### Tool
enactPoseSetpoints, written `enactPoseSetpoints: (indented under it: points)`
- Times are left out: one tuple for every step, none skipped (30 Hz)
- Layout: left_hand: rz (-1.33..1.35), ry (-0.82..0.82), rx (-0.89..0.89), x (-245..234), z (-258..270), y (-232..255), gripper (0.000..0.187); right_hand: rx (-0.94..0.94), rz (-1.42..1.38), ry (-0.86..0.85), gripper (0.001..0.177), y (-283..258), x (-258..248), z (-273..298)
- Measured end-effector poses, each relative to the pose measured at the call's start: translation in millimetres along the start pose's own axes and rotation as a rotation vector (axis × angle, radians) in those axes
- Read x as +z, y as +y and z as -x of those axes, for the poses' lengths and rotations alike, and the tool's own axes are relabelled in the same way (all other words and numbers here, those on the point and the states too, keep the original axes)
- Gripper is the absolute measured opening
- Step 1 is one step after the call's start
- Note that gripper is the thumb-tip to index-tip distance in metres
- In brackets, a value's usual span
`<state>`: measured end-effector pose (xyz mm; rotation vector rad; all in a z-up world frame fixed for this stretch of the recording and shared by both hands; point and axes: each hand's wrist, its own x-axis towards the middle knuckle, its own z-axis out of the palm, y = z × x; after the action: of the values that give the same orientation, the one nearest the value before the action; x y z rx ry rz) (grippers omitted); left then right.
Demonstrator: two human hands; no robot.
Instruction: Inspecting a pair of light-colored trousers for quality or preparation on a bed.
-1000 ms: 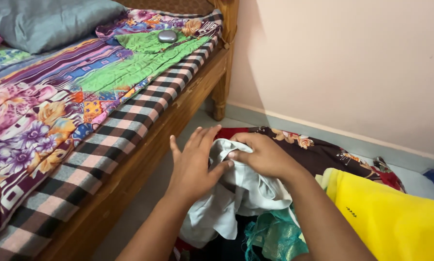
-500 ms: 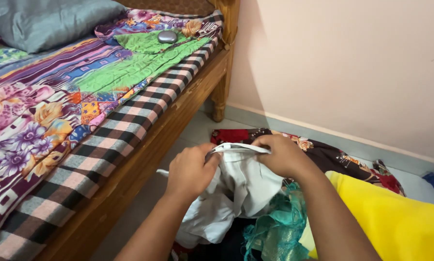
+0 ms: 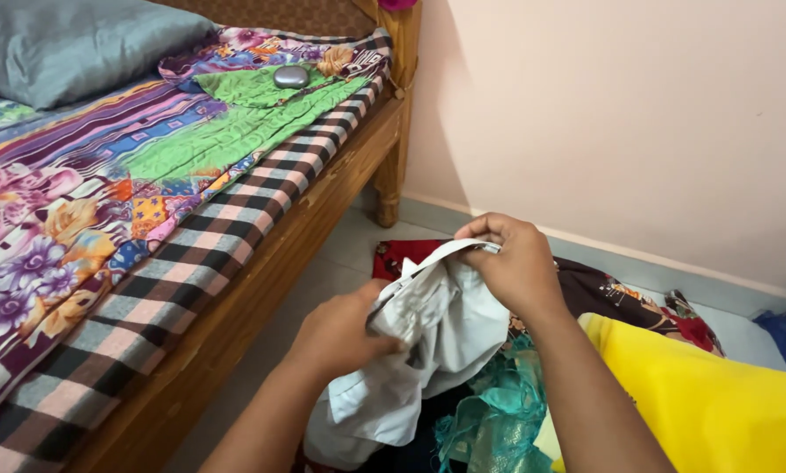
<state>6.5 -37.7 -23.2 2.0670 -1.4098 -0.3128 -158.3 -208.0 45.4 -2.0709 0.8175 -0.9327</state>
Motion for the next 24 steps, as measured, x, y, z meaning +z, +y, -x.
enactPoseSetpoints:
  points:
    - [0.001,-0.004,0.000,-3.3,0.8,1.4,0.069,0.004,0.001,0.000,0.016,3.5,-0.1,-1.2]
    - [-0.072,-0.049,-0.073,-6.4,1.7,2.7,0.054,-0.015,-0.065,-0.008,0.016,7.1,-0.3,-2.3]
    - [-0.146,-0.095,-0.146,-9.7,2.5,4.4,0.040,-0.032,-0.131,-0.015,0.016,10.7,-0.8,-3.3]
    - [-0.145,-0.100,-0.145,-9.5,2.8,2.7,0.040,-0.027,-0.130,-0.014,0.016,6.0,-3.4,0.5]
    - [-0.136,-0.078,-0.174,-9.6,1.3,1.8,0.039,0.018,-0.053,0.004,0.016,1.0,-7.2,2.9]
    - [-0.127,-0.056,-0.203,-9.8,-0.1,1.1,0.040,0.063,0.023,0.021,0.016,-4.4,-11.1,5.3]
    - [-0.125,-0.057,-0.201,-9.7,1.1,3.3,0.040,0.064,0.025,0.023,0.016,-0.4,-13.9,6.0]
    - [-0.095,0.018,-0.182,-9.8,2.6,5.8,0.035,0.047,0.112,0.001,0.017,3.2,-16.9,6.7]
    - [-0.064,0.094,-0.165,-10.2,4.1,8.4,0.031,0.029,0.199,-0.021,0.019,6.6,-19.9,7.3]
    - [-0.063,0.095,-0.163,-9.2,6.0,14.5,0.031,0.029,0.201,-0.020,0.019,12.0,-20.8,9.0]
    - [-0.044,0.131,-0.159,-9.0,7.7,20.7,0.030,0.023,0.246,-0.095,0.023,16.9,-21.5,10.4]
    - [-0.026,0.167,-0.155,-8.8,9.5,27.0,0.029,0.017,0.291,-0.171,0.028,21.8,-22.4,12.0]
    - [-0.023,0.166,-0.153,-9.8,12.2,35.8,0.029,0.018,0.294,-0.170,0.028,19.1,-21.4,15.5]
    - [-0.022,0.130,-0.137,-10.9,15.1,44.6,0.026,0.018,0.216,-0.280,0.038,16.5,-20.4,19.2]
    - [-0.021,0.093,-0.121,-11.8,18.7,53.5,0.024,0.018,0.138,-0.390,0.050,13.8,-19.6,23.5]
    - [-0.018,0.091,-0.121,-4.5,20.4,54.8,0.024,0.021,0.141,-0.391,0.050,4.9,-19.0,27.6]
    - [0.018,0.170,-0.007,1.8,21.7,55.9,0.026,-0.058,0.183,-0.496,0.058,-4.7,-18.0,30.8]
    - [0.055,0.249,0.107,7.9,23.3,57.1,0.031,-0.137,0.225,-0.601,0.067,-14.5,-17.0,34.1]
    - [0.055,0.248,0.107,8.8,25.9,61.5,0.031,-0.136,0.225,-0.601,0.067,-17.7,-14.6,36.5]
    - [0.076,0.281,0.133,9.7,28.7,66.0,0.030,-0.156,0.264,-0.633,0.064,-20.9,-12.3,39.1]
    - [0.096,0.315,0.160,10.0,30.8,70.3,0.030,-0.177,0.304,-0.663,0.060,-24.4,-9.7,41.0]
    - [0.095,0.315,0.162,7.7,31.6,70.5,0.030,-0.178,0.303,-0.661,0.060,-21.9,-8.0,41.0]
    - [0.127,0.291,0.117,5.6,32.9,70.6,0.029,-0.200,0.304,-0.612,0.055,-19.2,-6.1,41.4]
    - [0.160,0.267,0.073,3.5,34.1,70.6,0.030,-0.221,0.305,-0.564,0.050,-16.6,-4.0,41.6]
